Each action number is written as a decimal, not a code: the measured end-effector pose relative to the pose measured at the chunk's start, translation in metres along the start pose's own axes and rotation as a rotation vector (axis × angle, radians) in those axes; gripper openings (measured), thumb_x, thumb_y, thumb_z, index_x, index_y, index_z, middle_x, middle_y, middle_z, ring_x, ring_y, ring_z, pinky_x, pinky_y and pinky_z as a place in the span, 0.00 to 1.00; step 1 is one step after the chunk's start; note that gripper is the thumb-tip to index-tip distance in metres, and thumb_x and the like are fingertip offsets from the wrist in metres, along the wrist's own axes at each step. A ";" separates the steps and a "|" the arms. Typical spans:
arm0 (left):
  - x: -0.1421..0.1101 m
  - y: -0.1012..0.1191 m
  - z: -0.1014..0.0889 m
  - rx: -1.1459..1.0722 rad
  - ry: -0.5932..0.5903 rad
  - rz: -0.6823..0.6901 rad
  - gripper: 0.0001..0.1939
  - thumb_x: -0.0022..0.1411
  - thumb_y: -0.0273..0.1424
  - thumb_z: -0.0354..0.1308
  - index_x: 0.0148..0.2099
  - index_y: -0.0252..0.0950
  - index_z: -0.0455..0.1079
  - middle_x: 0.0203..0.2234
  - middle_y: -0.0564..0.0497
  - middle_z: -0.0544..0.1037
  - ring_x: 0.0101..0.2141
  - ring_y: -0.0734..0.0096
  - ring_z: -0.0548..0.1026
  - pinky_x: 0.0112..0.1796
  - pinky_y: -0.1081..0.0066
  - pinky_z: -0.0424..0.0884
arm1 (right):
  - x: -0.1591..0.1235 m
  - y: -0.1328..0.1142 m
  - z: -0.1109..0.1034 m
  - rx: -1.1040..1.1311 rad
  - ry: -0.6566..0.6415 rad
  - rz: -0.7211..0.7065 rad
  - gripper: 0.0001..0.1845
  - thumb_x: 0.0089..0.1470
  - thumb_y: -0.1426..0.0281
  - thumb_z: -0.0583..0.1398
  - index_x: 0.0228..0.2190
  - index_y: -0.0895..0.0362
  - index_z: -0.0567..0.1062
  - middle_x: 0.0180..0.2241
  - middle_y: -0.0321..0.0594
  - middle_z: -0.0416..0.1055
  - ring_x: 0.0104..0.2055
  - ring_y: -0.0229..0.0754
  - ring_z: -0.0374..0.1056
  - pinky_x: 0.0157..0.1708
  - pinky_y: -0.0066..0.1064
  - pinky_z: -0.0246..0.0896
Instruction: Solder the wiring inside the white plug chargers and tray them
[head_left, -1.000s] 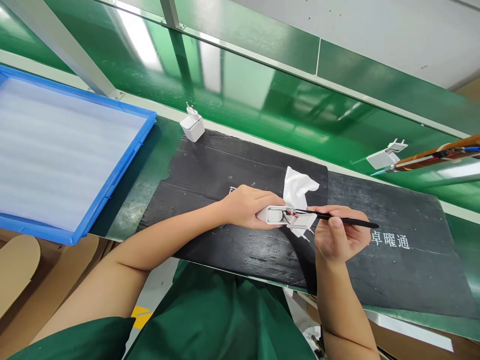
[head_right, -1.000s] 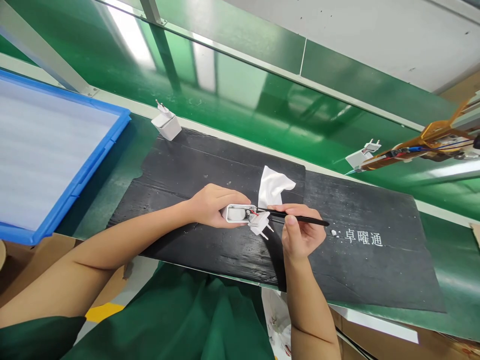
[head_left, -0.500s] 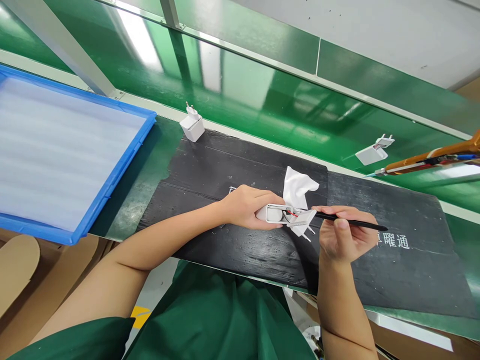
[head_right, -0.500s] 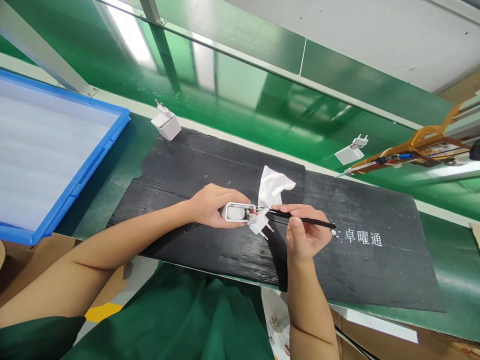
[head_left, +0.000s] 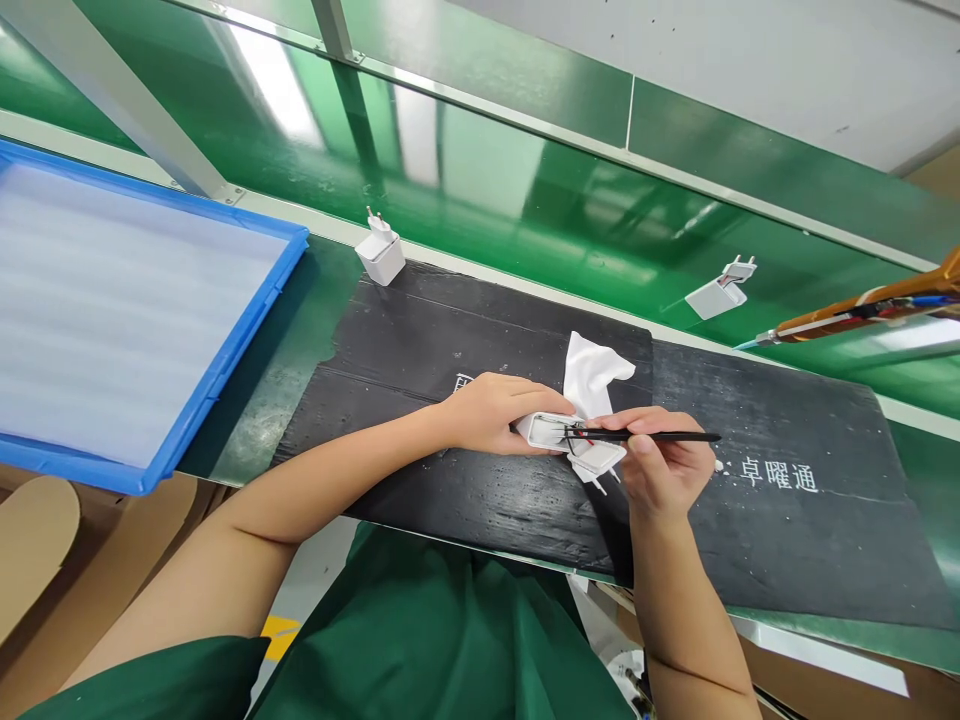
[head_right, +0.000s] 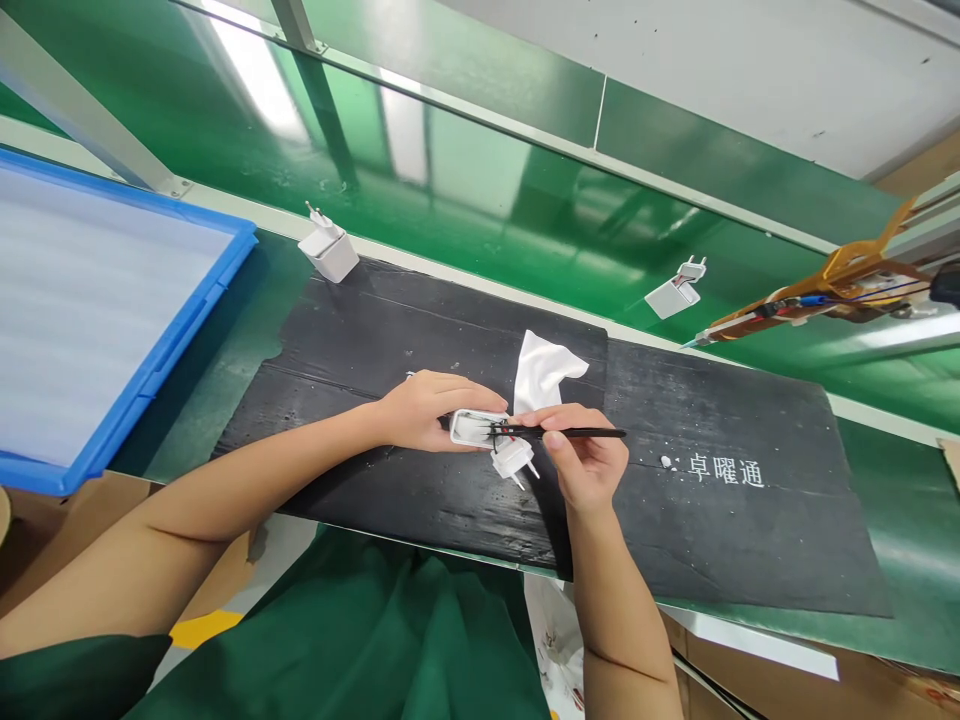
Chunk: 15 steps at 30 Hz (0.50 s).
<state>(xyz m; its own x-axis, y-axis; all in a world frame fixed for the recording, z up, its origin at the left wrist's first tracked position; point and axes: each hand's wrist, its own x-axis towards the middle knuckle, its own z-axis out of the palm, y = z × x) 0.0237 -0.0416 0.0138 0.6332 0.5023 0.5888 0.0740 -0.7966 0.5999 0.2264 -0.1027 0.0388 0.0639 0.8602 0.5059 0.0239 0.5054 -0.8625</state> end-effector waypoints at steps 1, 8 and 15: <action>0.000 0.000 0.000 0.000 0.003 0.002 0.16 0.61 0.41 0.59 0.47 0.37 0.74 0.39 0.47 0.82 0.39 0.68 0.81 0.40 0.74 0.74 | 0.001 0.000 0.000 -0.003 -0.001 0.001 0.03 0.53 0.71 0.64 0.33 0.54 0.77 0.29 0.37 0.78 0.29 0.43 0.77 0.28 0.37 0.77; -0.001 -0.001 0.002 0.070 0.062 -0.118 0.17 0.60 0.42 0.60 0.47 0.37 0.73 0.40 0.49 0.82 0.39 0.69 0.80 0.40 0.75 0.73 | 0.021 -0.001 -0.007 0.102 0.348 -0.077 0.06 0.56 0.64 0.59 0.31 0.52 0.75 0.22 0.31 0.70 0.25 0.38 0.70 0.29 0.33 0.72; 0.002 -0.007 -0.001 0.239 0.198 -0.049 0.18 0.61 0.27 0.56 0.54 0.37 0.69 0.47 0.46 0.78 0.45 0.66 0.76 0.44 0.67 0.70 | 0.009 0.018 -0.009 -0.590 -0.060 0.240 0.09 0.57 0.67 0.58 0.38 0.53 0.76 0.25 0.34 0.69 0.24 0.37 0.64 0.24 0.27 0.60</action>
<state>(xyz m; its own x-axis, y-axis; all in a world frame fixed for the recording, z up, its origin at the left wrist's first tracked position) 0.0233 -0.0349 0.0117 0.4641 0.5790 0.6703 0.2948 -0.8146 0.4995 0.2368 -0.0865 0.0279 0.0798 0.9559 0.2825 0.5622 0.1909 -0.8047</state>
